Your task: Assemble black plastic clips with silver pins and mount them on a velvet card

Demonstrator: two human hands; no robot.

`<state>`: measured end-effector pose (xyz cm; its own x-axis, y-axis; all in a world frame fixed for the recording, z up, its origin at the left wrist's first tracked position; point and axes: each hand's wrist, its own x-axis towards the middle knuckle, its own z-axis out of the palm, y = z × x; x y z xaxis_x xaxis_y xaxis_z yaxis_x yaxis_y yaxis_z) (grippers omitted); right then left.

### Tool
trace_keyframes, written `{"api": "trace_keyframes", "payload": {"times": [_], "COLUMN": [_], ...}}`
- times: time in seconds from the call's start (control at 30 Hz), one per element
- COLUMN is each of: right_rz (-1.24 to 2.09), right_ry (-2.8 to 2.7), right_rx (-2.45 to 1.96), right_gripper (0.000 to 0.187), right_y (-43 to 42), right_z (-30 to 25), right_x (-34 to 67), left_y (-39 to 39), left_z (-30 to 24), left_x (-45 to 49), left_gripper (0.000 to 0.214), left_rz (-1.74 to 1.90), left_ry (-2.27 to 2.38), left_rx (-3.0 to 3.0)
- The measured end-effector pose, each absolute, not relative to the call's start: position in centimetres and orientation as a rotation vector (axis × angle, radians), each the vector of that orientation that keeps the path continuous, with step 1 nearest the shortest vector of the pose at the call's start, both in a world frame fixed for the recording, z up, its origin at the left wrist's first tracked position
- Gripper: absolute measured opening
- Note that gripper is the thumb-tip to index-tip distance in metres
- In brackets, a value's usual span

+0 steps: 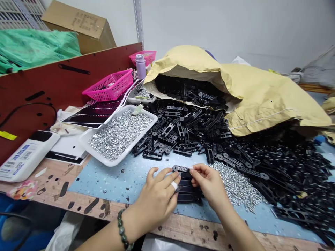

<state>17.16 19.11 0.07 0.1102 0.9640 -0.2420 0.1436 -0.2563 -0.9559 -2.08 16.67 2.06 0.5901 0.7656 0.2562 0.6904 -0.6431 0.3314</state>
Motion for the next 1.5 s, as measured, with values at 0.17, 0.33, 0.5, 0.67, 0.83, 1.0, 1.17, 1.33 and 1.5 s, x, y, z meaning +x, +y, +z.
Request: {"api": "trace_keyframes", "payload": {"times": [0.17,0.33,0.5,0.67,0.83,1.0,1.17,1.33,1.5], "right_rz": [1.246,1.236,1.238,1.331,1.302,1.109,0.764,0.2,0.33], "right_ry": [-1.123,-1.156,-1.196,-1.156,-1.228,-1.473,-1.826,-2.031,-2.027], "right_rx": [-1.567,-1.594,-1.612,-1.59,-1.626,-1.713,-1.813,-1.859,-1.207], "right_gripper": [0.029,0.031,0.028,0.029,0.025,0.013,0.002,0.02,0.014], "right_y": [19.1,19.2,19.4,19.6,19.6,19.7,19.7,19.0,17.5], "right_z": [0.2,0.6,0.9,0.7,0.7,0.8,1.4,2.2,4.0], "right_x": [17.2,17.1,17.1,17.5,17.5,17.3,17.4,17.5,16.2], "left_y": [16.8,16.8,17.1,17.3,17.0,16.8,17.2,18.1,18.3], "left_z": [1.9,2.1,2.4,2.3,1.2,0.6,2.4,3.9,3.9], "left_x": [-2.2,-2.2,-1.5,-1.0,-1.0,-0.9,-0.8,-1.7,-2.9], "left_gripper": [0.036,0.035,0.037,0.036,0.037,0.035,0.038,0.043,0.05], "left_rz": [0.56,0.58,0.56,0.552,0.641,0.669,0.587,0.698,0.724], "left_ry": [1.189,1.18,1.193,1.213,1.231,1.25,1.227,1.21,1.011], "left_rx": [2.643,2.638,2.584,2.579,2.582,2.591,2.488,2.199,2.1]}}
